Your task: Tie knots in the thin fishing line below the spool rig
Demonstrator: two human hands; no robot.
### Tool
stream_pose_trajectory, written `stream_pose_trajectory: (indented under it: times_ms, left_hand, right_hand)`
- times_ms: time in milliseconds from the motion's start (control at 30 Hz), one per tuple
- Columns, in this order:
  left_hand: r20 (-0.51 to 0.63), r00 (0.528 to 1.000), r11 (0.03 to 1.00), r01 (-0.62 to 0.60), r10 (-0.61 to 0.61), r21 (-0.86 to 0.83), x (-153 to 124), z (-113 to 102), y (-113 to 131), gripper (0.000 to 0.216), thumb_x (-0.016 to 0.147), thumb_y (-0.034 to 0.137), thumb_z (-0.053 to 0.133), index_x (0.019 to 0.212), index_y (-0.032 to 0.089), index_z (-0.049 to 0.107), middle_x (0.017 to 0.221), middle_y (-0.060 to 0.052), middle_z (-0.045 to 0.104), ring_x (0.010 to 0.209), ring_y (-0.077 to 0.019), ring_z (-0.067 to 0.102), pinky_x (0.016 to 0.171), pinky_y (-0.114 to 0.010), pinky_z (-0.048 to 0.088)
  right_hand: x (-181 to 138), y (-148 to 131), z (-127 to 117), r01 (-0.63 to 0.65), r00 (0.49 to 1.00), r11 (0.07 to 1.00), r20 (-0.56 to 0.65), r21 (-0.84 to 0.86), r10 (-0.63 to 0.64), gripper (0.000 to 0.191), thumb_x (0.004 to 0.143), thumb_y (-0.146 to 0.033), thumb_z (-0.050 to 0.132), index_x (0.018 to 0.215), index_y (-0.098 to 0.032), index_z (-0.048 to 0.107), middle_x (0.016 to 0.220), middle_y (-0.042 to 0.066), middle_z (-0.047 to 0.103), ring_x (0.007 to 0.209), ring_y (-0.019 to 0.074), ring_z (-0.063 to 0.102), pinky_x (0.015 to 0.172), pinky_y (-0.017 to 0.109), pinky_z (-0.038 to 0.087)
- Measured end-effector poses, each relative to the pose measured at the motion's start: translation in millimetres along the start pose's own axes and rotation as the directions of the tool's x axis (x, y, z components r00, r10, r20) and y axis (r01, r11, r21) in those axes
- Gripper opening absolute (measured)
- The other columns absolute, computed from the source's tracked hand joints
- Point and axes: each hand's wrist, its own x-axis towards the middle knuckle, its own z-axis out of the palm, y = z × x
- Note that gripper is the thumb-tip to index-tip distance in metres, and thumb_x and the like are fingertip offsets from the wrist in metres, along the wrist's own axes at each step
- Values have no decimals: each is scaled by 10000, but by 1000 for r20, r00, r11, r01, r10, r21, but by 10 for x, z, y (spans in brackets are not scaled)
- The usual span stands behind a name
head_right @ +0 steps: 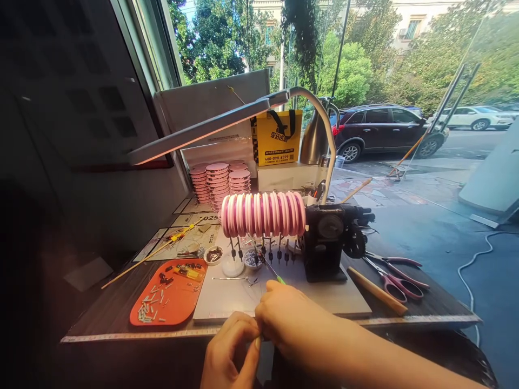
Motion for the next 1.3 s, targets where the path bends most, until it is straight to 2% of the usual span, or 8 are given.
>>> stream_pose_trajectory:
  times_ms: [267, 567, 667, 800, 900, 1033, 1167, 1300]
  left_hand:
    - [92, 985, 989, 146, -147, 7, 34, -52, 31, 124, 777, 171, 420, 653, 177, 417, 673, 3, 501, 626, -117, 468, 600, -229, 336]
    - [269, 902, 932, 360, -337, -39, 134, -131, 80, 128, 752, 232, 448, 646, 162, 433, 688, -30, 483, 657, -152, 439, 618, -272, 322]
    - [389, 814, 830, 527, -431, -184, 186, -159, 35, 142, 705, 246, 524, 631, 150, 450, 652, -16, 463, 621, -127, 402, 594, -256, 308]
    - [590, 603, 420, 798, -537, -433, 263, -157, 23, 155, 541, 205, 626, 531, 130, 491, 565, 3, 485, 532, -88, 416, 544, -220, 299]
    - [678, 491, 276, 871, -547, -407, 325, -163, 68, 83, 470, 177, 585, 491, 123, 525, 475, 8, 477, 399, -66, 373, 423, -206, 219]
    - [746, 405, 177, 912, -529, -370, 378, -188, 139, 96, 473, 154, 558, 516, 138, 475, 407, 74, 314, 338, -17, 185, 370, -195, 70]
    - [791, 345, 130, 937, -505, -326, 395, -181, 174, 119, 490, 141, 564, 540, 131, 457, 421, 71, 317, 339, -1, 176, 361, -187, 36]
    - [793, 327, 103, 941, -513, -322, 404, -152, 200, 121, 465, 157, 562, 547, 113, 483, 396, 69, 349, 315, 9, 200, 352, -180, 21]
  right_hand:
    - [-32, 30, 76, 48, 997, 997, -60, 56, -45, 164, 811, -101, 480, 650, -115, 511, 663, 28, 507, 679, 123, 336, 618, 242, 230]
    - [-40, 72, 121, 93, 992, 993, -89, 67, -87, 127, 750, -43, 515, 645, -114, 511, 658, 27, 481, 658, 118, 318, 610, 245, 226]
    - [-65, 61, 157, 100, 988, 995, -122, 18, -97, 128, 728, -41, 519, 627, -116, 497, 649, 31, 469, 664, 130, 309, 589, 249, 209]
    - [-155, 52, 187, 176, 956, 982, -248, 71, -154, 191, 641, 39, 477, 731, -128, 500, 797, 23, 513, 745, 127, 381, 646, 230, 283]
    - [-206, 68, 204, 306, 861, 949, -445, 71, -245, 188, 659, 10, 460, 772, -136, 497, 886, 30, 526, 759, 109, 435, 650, 202, 328]
    - [-212, 69, 248, 419, 577, 858, -642, -298, -505, 171, 839, -56, 379, 737, -144, 484, 823, 36, 555, 644, 109, 416, 572, 227, 309]
    - [-187, 64, 403, 416, 517, 831, -656, -369, -550, 172, 875, -63, 369, 753, -128, 471, 697, 26, 550, 553, 98, 385, 514, 253, 323]
    - [-156, 83, 566, 382, 421, 857, -760, -347, -496, 105, 872, -59, 406, 856, -96, 503, 613, 27, 508, 537, 95, 417, 507, 248, 390]
